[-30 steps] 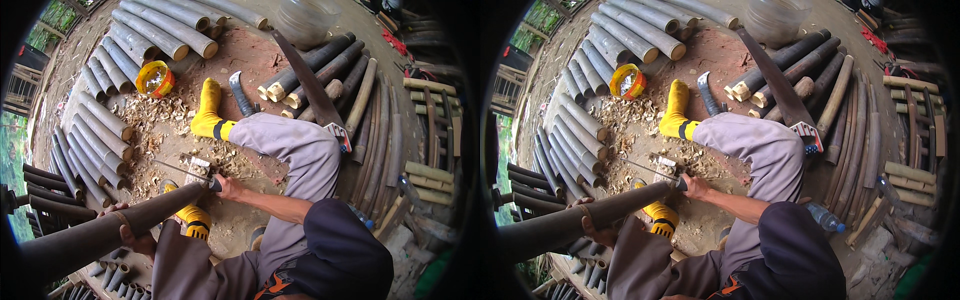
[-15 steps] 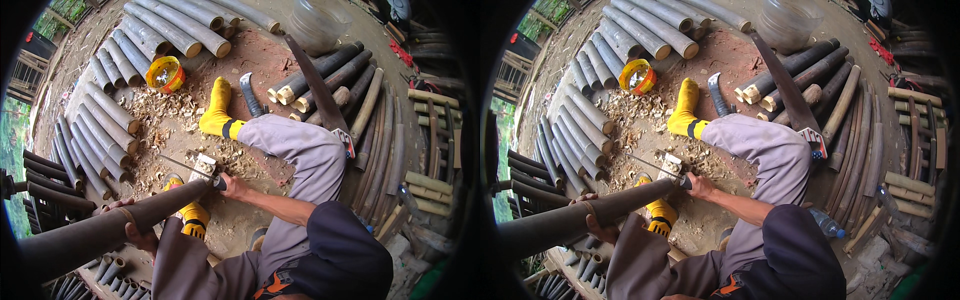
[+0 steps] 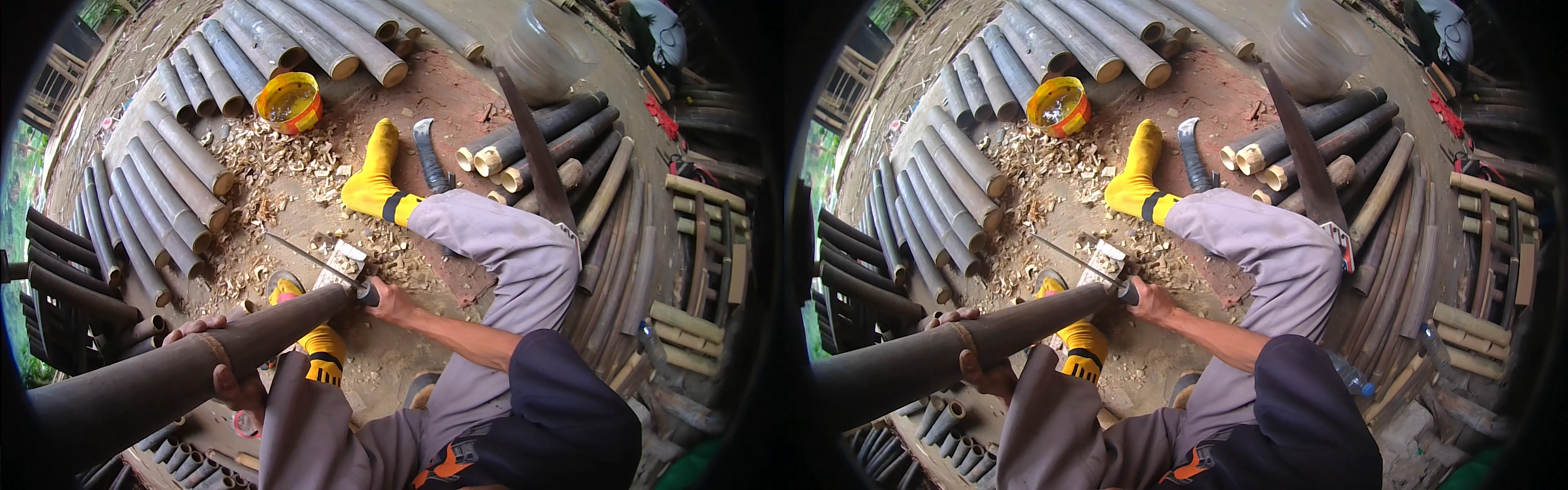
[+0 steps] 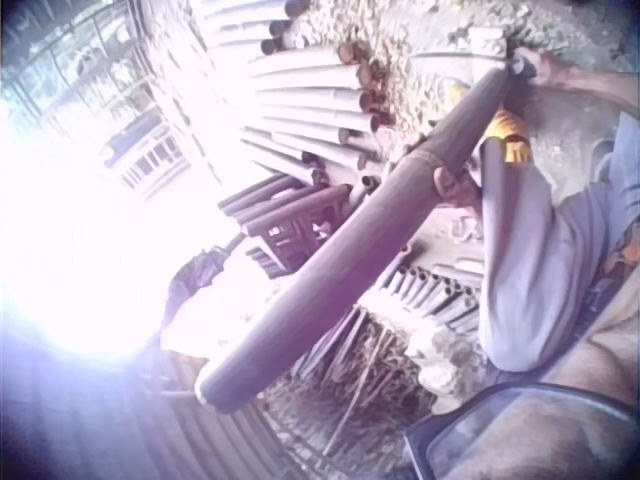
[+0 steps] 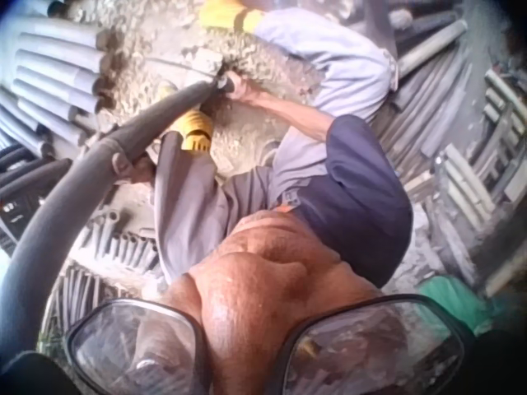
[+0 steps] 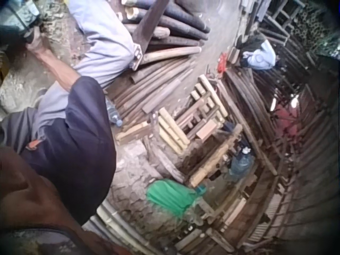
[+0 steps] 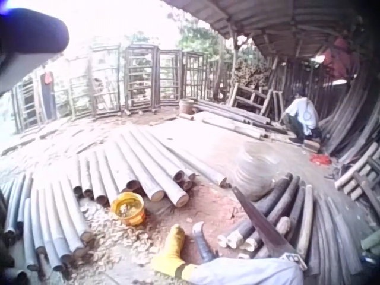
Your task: The person sits on the ground and uses a knife to shave the outer layer of a bamboo pole. They hold the pole with their left hand and scrape the surface with the knife in their right hand, creating wood shavings. The person rotates the pole to work on different sections.
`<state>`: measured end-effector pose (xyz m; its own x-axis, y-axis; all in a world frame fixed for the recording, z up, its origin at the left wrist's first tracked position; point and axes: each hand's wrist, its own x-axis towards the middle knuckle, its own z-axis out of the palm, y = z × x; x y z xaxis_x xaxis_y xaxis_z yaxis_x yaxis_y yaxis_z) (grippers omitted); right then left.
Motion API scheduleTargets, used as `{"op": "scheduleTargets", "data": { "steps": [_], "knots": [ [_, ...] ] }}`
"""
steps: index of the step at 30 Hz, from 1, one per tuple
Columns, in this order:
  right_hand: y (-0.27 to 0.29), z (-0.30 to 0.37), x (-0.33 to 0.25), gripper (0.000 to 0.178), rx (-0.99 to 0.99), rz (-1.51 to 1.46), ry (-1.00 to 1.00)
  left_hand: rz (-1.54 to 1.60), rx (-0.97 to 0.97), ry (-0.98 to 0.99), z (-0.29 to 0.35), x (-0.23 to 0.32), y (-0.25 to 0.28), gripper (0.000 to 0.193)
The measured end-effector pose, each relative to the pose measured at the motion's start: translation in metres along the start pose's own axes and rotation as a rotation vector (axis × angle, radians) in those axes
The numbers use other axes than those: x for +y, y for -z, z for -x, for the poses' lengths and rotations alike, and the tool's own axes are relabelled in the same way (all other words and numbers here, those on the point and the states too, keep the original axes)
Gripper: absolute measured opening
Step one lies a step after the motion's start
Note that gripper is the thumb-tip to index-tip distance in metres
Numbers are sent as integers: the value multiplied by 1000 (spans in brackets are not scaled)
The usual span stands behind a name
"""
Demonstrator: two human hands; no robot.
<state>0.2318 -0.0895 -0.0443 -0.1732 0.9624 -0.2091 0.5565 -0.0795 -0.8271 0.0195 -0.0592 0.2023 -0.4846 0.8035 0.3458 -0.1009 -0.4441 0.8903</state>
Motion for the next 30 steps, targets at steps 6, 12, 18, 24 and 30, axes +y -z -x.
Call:
{"op": "scheduleTargets", "data": {
  "steps": [6,12,18,24,30],
  "knots": [
    [-4,0,6,44,-4,9,-13,39,42,-8,2,-1,12,79],
    [-6,-2,5,42,7,-3,7,-15,35,-47,2,0,16,75],
    [-3,0,4,39,30,9,21,-5,57,-48,3,-2,19,76],
    [1,-1,-7,35,15,24,-2,-9,105,-47,1,0,15,76],
    [2,-1,-2,37,6,-1,23,-52,86,-36,1,0,14,76]
  ]
}}
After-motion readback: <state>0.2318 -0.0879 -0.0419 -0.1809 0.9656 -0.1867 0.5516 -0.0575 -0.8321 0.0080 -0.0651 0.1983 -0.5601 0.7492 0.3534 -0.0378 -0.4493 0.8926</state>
